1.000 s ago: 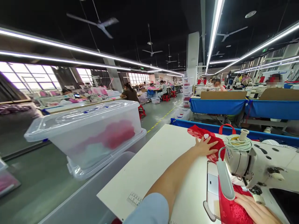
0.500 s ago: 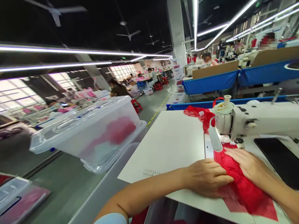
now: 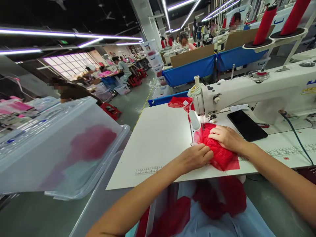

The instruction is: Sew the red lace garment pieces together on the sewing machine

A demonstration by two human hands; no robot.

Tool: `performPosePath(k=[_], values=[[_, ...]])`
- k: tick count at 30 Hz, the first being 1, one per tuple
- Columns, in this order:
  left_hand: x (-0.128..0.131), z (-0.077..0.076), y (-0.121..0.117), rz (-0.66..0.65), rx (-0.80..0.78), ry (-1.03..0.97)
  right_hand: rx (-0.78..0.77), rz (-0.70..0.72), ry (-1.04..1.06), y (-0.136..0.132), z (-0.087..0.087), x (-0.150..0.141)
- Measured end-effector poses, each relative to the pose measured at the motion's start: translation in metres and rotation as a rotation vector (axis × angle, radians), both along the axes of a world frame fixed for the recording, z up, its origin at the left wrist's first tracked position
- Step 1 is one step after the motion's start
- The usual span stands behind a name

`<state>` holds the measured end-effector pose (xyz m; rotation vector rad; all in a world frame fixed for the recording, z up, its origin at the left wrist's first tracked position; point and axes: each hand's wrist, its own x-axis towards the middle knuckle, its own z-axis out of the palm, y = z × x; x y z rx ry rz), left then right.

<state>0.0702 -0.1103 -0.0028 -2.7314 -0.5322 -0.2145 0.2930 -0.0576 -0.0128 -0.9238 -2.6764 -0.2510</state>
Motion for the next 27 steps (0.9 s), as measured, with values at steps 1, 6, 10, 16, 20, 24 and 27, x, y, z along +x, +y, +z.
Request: performPosePath(k=[1, 6, 10, 16, 20, 24, 27], values=[[0.001, 0.001, 0.001, 0.044, -0.009, 0.009, -0.042, -0.019, -0.028, 0.0, 0.001, 0.001], [0.01, -0.005, 0.005, 0.34, -0.346, -0.122, -0.251, -0.057, -0.061, -0.002, 0.008, 0.014], [0.013, -0.01, 0.007, 0.412, -0.559, -0.315, -0.449, 0.039, -0.06, -0.005, 0.018, 0.034], [0.012, -0.007, 0.005, 0.39, -0.603, -0.365, -0.536, 0.033, -0.021, -0.007, 0.021, 0.035], [0.012, -0.006, 0.001, 0.388, -0.551, -0.303, -0.356, -0.056, 0.12, 0.0, 0.01, 0.012], [0.012, -0.005, -0.003, 0.364, -0.442, -0.165, -0.341, 0.016, 0.176, 0.008, 0.001, 0.002], [0.012, -0.007, -0.005, 0.397, -0.323, -0.116, -0.382, 0.054, 0.251, 0.008, -0.002, 0.005]])
